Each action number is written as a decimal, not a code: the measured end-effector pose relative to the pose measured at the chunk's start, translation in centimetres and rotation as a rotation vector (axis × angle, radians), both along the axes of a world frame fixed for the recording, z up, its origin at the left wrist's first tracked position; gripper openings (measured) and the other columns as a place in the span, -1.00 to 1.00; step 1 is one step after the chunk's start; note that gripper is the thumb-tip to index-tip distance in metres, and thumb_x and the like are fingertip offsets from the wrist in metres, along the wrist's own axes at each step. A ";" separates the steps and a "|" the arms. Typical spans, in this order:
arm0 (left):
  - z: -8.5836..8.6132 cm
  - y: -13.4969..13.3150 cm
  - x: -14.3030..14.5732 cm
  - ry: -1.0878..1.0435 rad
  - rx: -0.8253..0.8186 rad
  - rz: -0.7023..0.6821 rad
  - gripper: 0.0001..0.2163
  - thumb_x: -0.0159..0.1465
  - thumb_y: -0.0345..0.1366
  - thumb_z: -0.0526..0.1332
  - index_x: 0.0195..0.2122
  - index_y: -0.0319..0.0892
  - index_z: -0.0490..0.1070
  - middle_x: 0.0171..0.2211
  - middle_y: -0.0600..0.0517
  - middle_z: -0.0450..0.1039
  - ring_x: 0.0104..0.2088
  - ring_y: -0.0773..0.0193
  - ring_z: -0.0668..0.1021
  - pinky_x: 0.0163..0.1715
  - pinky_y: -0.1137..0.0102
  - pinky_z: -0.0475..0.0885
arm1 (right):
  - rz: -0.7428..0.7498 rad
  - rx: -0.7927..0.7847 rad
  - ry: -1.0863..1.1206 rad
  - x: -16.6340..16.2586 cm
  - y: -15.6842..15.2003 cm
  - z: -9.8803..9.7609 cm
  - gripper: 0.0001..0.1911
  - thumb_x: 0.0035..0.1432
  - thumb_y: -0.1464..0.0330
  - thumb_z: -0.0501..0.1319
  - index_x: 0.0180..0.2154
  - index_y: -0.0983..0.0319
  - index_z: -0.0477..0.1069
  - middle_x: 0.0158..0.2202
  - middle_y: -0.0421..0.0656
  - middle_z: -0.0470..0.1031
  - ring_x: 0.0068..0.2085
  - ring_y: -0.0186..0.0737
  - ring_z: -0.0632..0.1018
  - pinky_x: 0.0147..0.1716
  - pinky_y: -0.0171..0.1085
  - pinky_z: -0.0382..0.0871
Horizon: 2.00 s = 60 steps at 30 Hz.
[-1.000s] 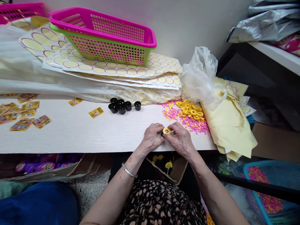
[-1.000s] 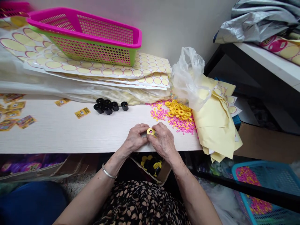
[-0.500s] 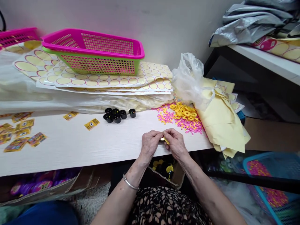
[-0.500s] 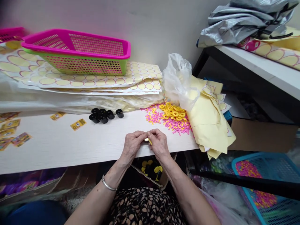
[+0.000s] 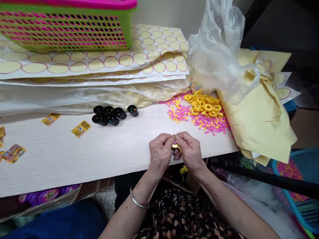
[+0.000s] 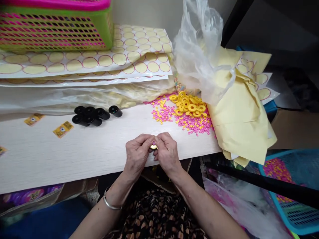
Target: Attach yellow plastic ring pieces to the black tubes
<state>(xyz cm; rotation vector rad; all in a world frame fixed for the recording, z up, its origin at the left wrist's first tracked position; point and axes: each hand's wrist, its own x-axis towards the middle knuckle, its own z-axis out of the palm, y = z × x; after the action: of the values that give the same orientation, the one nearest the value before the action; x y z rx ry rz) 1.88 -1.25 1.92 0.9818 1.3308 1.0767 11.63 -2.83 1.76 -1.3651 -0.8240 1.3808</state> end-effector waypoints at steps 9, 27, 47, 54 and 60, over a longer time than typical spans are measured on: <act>-1.1 -0.5 -1.1 0.068 0.009 -0.117 -0.64 0.15 -0.02 0.13 -0.45 -0.26 0.47 -0.62 0.08 0.32 -0.62 0.43 0.31 -0.64 0.52 0.22 | 0.000 -0.019 0.149 0.1 -0.7 -1.0 -0.65 0.00 0.10 0.22 -0.45 0.28 0.37 -0.63 -0.27 0.36 -0.68 -0.44 0.36 -0.72 -0.42 0.33; 1.0 -2.6 -2.3 0.169 0.487 -0.463 -0.73 -0.08 -0.20 0.41 -0.36 -0.16 0.52 -0.40 0.01 0.39 -0.25 0.23 0.38 -0.20 0.35 0.32 | 0.283 0.085 0.390 4.9 -5.6 1.0 -0.49 -0.25 0.36 0.41 -0.14 0.18 0.45 -0.16 -0.15 0.49 -0.20 -0.24 0.50 -0.22 -0.24 0.43; 1.2 -6.8 -1.1 0.447 1.178 -0.601 -0.83 0.21 -0.27 0.16 -0.22 -0.21 0.40 -0.30 -0.04 0.50 -0.20 0.22 0.47 -0.08 0.25 0.32 | 0.422 0.114 0.250 5.7 -8.8 1.3 -0.34 -0.39 0.55 0.46 -0.13 0.16 0.43 -0.25 -0.26 0.49 -0.25 -0.35 0.48 -0.28 -0.41 0.36; 1.1 -7.9 -1.2 0.469 1.276 -0.549 -0.88 0.22 -0.34 0.09 -0.27 -0.24 0.37 -0.31 -0.09 0.51 -0.21 0.21 0.49 -0.12 0.23 0.36 | 0.420 0.100 0.227 5.2 -9.8 2.2 -0.36 -0.33 0.49 0.45 -0.09 0.18 0.40 -0.24 -0.22 0.48 -0.23 -0.32 0.47 -0.27 -0.38 0.34; 0.4 -8.4 -1.2 0.399 1.207 -0.538 -0.86 0.23 -0.31 0.11 -0.26 -0.24 0.38 -0.36 -0.06 0.51 -0.30 0.26 0.51 -0.15 0.26 0.37 | 0.313 0.103 0.259 4.0 -10.1 1.0 -0.53 -0.24 0.45 0.41 -0.18 0.24 0.45 -0.30 -0.19 0.49 -0.27 -0.33 0.47 -0.26 -0.37 0.32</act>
<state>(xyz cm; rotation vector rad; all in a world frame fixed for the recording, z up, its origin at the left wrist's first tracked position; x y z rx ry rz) 0.73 -9.63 2.32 2.3727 0.4995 1.2580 15.66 -12.89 2.77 -0.9796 -0.9457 1.6896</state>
